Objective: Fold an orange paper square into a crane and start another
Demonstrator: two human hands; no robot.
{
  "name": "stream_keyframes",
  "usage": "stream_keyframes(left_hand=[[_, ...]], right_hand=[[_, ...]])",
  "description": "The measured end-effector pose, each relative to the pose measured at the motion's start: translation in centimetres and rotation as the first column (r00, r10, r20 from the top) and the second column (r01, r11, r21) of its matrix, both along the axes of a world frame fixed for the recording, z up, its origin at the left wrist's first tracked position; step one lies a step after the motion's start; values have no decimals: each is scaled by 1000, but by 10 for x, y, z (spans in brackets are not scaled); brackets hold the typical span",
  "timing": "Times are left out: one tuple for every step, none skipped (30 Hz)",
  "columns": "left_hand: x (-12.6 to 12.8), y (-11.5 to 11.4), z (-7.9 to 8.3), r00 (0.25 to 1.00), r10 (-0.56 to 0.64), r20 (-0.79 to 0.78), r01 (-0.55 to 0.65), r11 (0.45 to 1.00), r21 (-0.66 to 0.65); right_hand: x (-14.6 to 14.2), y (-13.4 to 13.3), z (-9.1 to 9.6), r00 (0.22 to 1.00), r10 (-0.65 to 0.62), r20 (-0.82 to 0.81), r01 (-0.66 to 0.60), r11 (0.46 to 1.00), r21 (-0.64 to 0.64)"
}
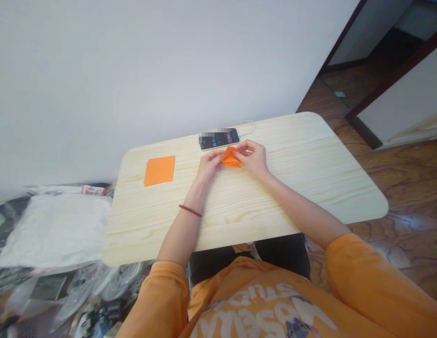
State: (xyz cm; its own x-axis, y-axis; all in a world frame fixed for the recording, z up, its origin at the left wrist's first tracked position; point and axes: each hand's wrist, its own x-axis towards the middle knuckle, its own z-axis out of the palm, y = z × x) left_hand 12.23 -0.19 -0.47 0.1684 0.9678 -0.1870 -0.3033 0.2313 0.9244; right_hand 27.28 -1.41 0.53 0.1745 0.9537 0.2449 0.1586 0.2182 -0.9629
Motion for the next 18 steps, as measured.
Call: stream_keyframes(left_hand=[[1, 0, 1, 1000, 1, 6, -1, 1000, -8], [1, -1, 3, 1000, -1, 12, 1, 1000, -17], [2, -2, 5, 1000, -1, 16, 1, 1000, -25], [3, -3, 7, 1000, -3, 16, 4, 999, -32], [4, -4, 8, 1000, -8, 11, 9, 999, -33], [5, -5, 9, 1000, -14, 2, 14, 999, -30], [5, -5, 10, 1000, -23, -11, 23, 999, -24], [6, -6, 10, 999, -29, -23, 29, 999, -17], [6, -6, 10, 999, -31, -32, 31, 999, -12], [6, -6, 9, 999, -28, -38, 28, 1000, -9], [6, -6, 8, 999, -20, -42, 20, 1000, -7], [6, -6, 8, 999, -10, -43, 10, 1000, -5], [6, -5, 7, 999, 4, -39, -4, 1000, -5], [6, -5, 7, 999, 19, -31, -19, 1000, -5], [6, -5, 7, 999, 32, -17, -32, 999, -6], [6, -4, 7, 999, 42, 0, -42, 999, -9], [5, -4, 7, 999, 49, 19, -49, 999, -15], [5, -4, 8, 998, 53, 36, -53, 998, -23]], right_hand=[[0, 0, 0, 1000, -4, -2, 4, 1000, -1], [0, 1, 0, 1000, -8, 1, 8, 1000, 1], [0, 1, 0, 1000, -14, 6, 14, 1000, 6], [0, 2, 0, 1000, -18, 14, 18, 1000, 12], [1, 2, -1, 1000, -21, 22, 21, 1000, 22], [1, 3, -2, 999, -22, 31, 21, 999, 32], [2, 3, -3, 999, -22, 41, 20, 999, 39], [2, 3, -4, 998, -20, 54, 18, 999, 41], [3, 4, -4, 998, -15, 68, 12, 999, 39], [3, 4, -5, 997, -4, 82, 2, 999, 34], [4, 4, -5, 996, 11, 92, -14, 1000, 27], [4, 4, -5, 995, 33, 92, -35, 999, 20], [5, 5, -5, 995, 58, 79, -59, 998, 11], [5, 5, -4, 995, 85, 50, -85, 996, -1], [6, 6, -3, 993, 114, 8, -114, 993, -17], [6, 7, -2, 989, 140, -46, -141, 989, -36], [7, 7, 0, 981, 162, -105, -169, 984, -58], [8, 8, 1, 970, 182, -162, -196, 977, -81]])
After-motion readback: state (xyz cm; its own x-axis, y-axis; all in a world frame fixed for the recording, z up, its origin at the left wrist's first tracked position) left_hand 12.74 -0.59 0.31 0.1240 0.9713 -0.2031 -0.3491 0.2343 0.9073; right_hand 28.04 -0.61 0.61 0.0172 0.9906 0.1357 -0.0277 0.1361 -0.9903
